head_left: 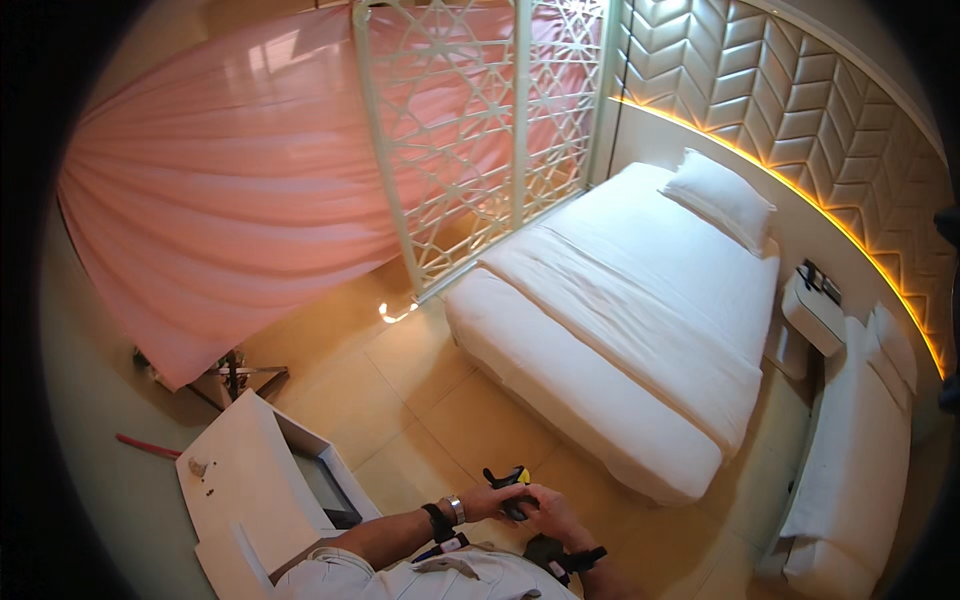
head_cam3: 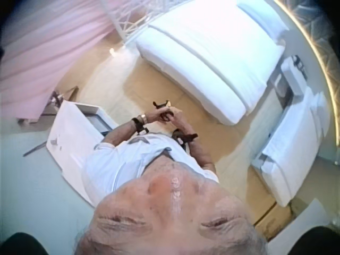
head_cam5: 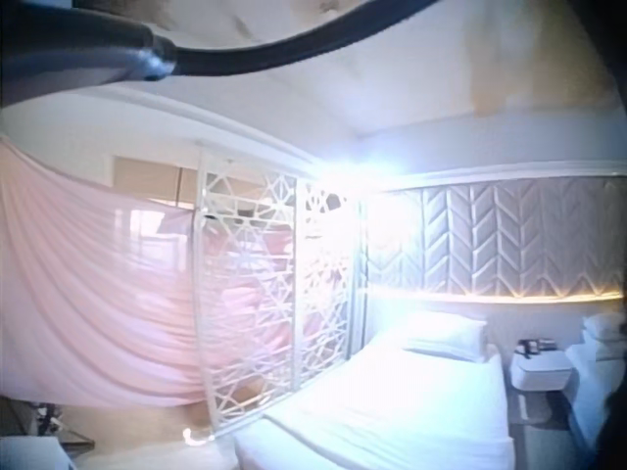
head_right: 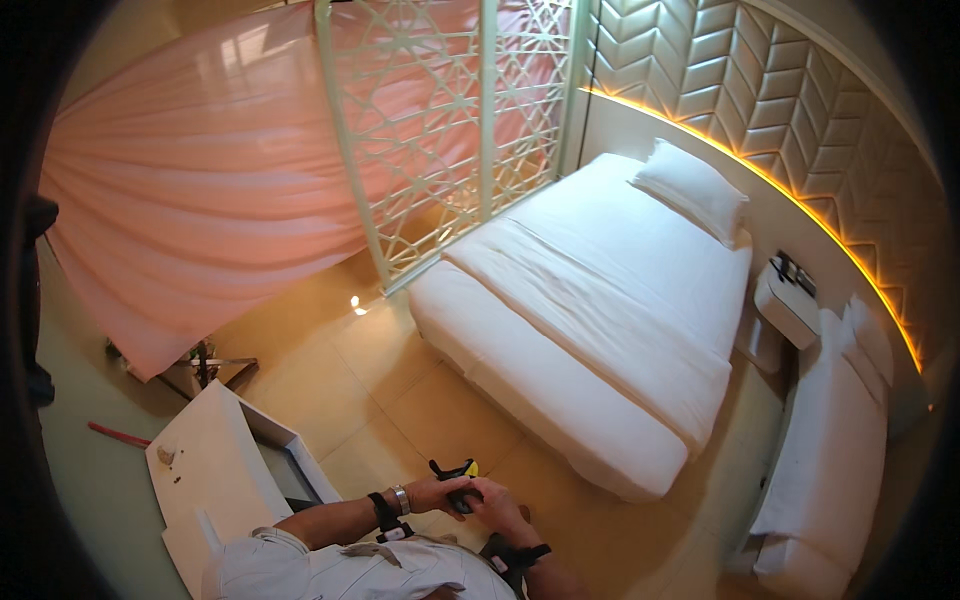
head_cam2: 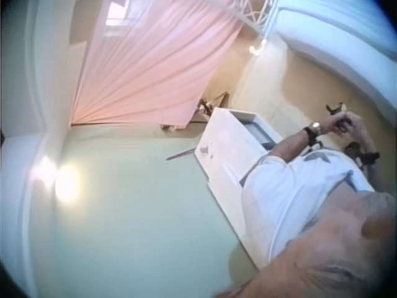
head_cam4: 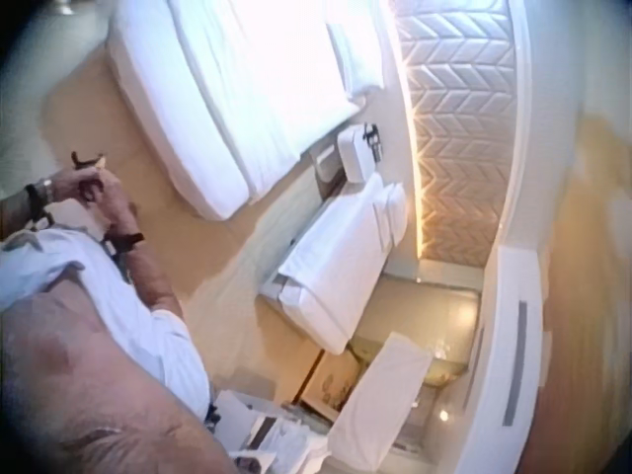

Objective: The person wipes a white decorative room divider with a yellow cloth, moving methodically across the lattice pattern. The person also wipes the padded wall behind the divider and the integrated light strip.

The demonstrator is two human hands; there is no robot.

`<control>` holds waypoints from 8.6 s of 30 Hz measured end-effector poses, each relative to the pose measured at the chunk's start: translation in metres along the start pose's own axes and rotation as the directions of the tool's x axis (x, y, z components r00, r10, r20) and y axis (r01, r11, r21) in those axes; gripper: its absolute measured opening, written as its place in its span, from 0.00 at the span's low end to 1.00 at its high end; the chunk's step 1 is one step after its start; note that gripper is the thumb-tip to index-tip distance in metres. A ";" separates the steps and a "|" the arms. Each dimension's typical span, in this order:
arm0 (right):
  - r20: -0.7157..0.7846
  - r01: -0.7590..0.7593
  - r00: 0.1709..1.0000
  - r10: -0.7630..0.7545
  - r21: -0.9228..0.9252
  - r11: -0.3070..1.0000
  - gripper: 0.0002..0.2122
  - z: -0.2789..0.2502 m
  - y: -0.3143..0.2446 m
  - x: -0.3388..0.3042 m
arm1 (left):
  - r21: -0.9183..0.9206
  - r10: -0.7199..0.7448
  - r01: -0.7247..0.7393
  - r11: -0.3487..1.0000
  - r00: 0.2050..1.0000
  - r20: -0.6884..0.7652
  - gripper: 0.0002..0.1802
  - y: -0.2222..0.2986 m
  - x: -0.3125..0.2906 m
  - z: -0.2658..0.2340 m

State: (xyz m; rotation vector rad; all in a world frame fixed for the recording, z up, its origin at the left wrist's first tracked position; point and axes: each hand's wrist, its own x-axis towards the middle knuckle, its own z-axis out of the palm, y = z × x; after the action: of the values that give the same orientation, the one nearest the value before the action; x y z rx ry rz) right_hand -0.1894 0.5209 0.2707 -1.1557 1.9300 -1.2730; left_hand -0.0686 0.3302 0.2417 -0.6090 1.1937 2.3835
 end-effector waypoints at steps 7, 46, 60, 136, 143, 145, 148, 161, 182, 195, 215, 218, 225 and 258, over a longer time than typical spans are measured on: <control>0.117 -0.108 0.988 0.101 0.052 0.993 0.09 -0.056 0.032 0.037 | 0.096 0.125 -0.099 0.990 0.938 -0.325 0.27 0.017 0.027 0.021; 0.559 -0.042 0.810 0.177 -0.246 0.968 0.13 0.141 -0.013 0.379 | 0.406 0.571 -0.404 0.820 0.638 -0.517 0.12 0.130 -0.117 -0.287; 0.651 0.054 0.756 0.069 -0.168 0.984 0.16 0.123 -0.002 0.551 | 0.795 0.763 -0.068 0.602 0.343 -0.548 0.14 0.245 -0.078 -0.355; -0.427 -0.424 0.734 0.527 0.318 0.848 0.16 0.074 0.047 1.122 | 0.723 0.234 -0.360 0.590 0.933 0.274 0.15 0.892 0.320 -0.736; -0.578 -0.339 0.682 0.447 0.292 0.894 0.17 0.001 0.077 1.160 | 0.822 0.039 -0.211 0.529 0.974 0.225 0.14 0.957 0.370 -0.697; -0.624 -0.310 0.679 0.386 0.233 0.922 0.17 -0.015 0.095 1.175 | 0.880 0.061 -0.276 0.386 0.960 0.275 0.11 0.972 0.404 -0.711; -0.677 -0.342 0.604 0.420 0.255 0.904 0.18 -0.023 0.139 1.189 | 0.857 0.180 -0.437 0.274 0.898 0.401 0.10 0.982 0.465 -0.728; -0.586 -0.795 -0.404 0.702 0.605 0.047 0.38 -0.076 0.300 1.038 | 0.905 -0.202 0.251 0.343 0.961 -0.190 0.17 1.023 0.644 -0.872; -0.525 -0.637 -0.308 0.793 0.733 0.238 0.29 -0.105 0.324 1.106 | 0.988 -0.141 -0.011 0.155 0.989 0.033 0.26 1.076 0.715 -0.806; -0.408 -0.070 0.500 0.764 0.860 0.506 0.37 -0.289 0.259 1.178 | 0.929 -0.120 -0.361 0.077 0.922 0.368 0.16 1.141 0.812 -0.647; -0.421 -0.135 0.109 0.900 0.891 0.433 0.24 -0.379 0.254 1.363 | 0.495 -0.578 -0.846 0.198 0.307 0.756 0.14 1.228 0.976 -0.485; -0.629 -0.377 -0.093 0.772 0.740 0.557 0.23 -0.385 0.255 1.375 | 0.555 -0.601 -0.785 0.276 0.311 0.737 0.14 1.235 0.998 -0.483; -0.698 -0.300 -0.460 0.549 0.704 0.643 0.18 -0.371 0.253 1.375 | 0.814 -0.775 -0.533 0.232 0.404 0.486 0.11 1.211 1.003 -0.502; -0.827 0.212 -0.450 0.338 0.269 0.940 0.19 -0.522 0.296 1.350 | 0.575 -0.638 -0.684 0.449 0.205 0.742 0.11 1.267 0.974 -0.361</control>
State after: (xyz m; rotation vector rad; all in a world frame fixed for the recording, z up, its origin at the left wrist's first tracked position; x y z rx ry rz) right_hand -1.3609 -0.3786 0.2255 1.1675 2.2808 -2.9483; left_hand -1.4720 -0.5108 0.3291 1.2859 1.3875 0.9887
